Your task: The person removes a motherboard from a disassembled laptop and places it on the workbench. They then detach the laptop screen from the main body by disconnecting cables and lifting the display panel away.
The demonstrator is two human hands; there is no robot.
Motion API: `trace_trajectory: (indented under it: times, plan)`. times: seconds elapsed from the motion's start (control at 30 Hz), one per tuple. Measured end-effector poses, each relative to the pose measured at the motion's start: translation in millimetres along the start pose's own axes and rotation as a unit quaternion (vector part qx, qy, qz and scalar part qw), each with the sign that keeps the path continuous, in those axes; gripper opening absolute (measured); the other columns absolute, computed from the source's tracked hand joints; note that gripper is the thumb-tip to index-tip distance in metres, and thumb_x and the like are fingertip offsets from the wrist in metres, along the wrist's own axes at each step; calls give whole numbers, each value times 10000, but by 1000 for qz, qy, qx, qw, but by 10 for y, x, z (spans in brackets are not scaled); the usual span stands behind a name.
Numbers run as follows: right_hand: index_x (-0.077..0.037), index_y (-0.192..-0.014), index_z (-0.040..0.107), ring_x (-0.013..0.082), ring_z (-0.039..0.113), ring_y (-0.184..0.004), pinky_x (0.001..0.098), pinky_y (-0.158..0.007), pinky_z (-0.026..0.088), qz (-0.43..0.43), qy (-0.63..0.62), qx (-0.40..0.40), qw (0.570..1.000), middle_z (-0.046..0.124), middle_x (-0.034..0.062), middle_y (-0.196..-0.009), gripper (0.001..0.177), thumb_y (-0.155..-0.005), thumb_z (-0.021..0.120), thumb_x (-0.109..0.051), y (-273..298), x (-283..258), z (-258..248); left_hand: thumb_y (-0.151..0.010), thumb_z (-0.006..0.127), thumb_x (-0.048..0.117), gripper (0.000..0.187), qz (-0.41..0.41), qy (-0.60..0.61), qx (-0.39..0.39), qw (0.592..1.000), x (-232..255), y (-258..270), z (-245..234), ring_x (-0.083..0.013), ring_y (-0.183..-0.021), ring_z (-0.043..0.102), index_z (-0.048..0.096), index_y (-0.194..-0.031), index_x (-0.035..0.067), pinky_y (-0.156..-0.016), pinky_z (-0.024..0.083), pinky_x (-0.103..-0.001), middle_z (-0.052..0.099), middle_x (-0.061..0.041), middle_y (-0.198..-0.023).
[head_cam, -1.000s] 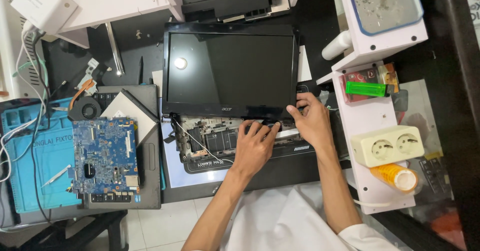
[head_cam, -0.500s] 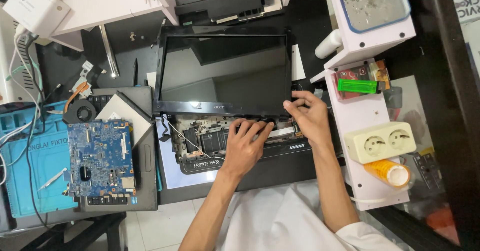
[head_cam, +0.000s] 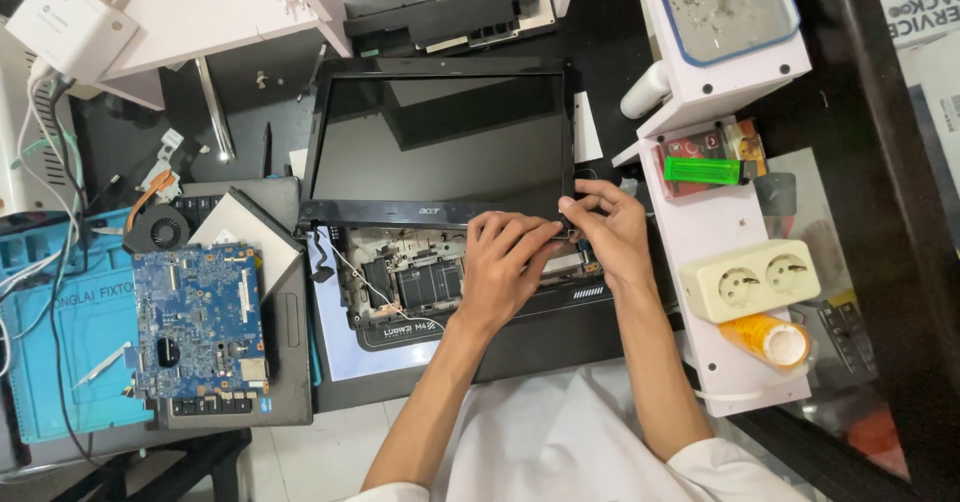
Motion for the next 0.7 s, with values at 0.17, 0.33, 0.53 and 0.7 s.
trace_trajectory:
  times: [0.17, 0.33, 0.53, 0.7]
  plan:
    - [50, -1209, 655, 71, 629, -688, 228, -552, 496, -2, 6, 5, 1000, 692, 31, -830, 391, -866, 792, -79, 2, -12, 8, -856, 814, 63, 301, -3, 14, 3, 1000, -7, -18, 34, -215, -1058, 626, 697, -1132, 96, -969, 430, -419, 678, 0, -1098]
    - [53, -1208, 656, 65, 634, -693, 221, -557, 490, -13, -2, -5, 1000, 697, 36, -836, 391, -871, 797, -90, -29, 70, -21, -839, 794, 6, 318, 10, 3, 10, 1000, -12, 2, 80, -217, -1067, 636, 691, -1131, 79, -982, 435, -425, 680, -15, -1103]
    - [61, -1209, 656, 69, 628, -669, 223, -549, 493, -10, -4, -4, 1000, 689, 38, -827, 404, -865, 803, -93, -22, 54, -12, -802, 782, -33, 359, 16, -4, 25, 1000, -31, 26, 120, -218, -1058, 653, 692, -1133, 75, -997, 447, -424, 688, -23, -1112]
    - [63, -1213, 650, 71, 631, -670, 225, -550, 493, -6, -6, -4, 1000, 690, 43, -829, 400, -871, 794, -84, -21, 52, -5, -832, 792, -14, 338, 17, 3, 36, 999, -59, 57, 153, -214, -1053, 657, 694, -1144, 74, -1000, 456, -420, 693, -24, -1114]
Point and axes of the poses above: each hand's wrist, its own y-axis away from the middle knuckle, its own z-axis out of the palm, x = y × z, the point moved 3 cm from there along -y, towards the middle knuckle
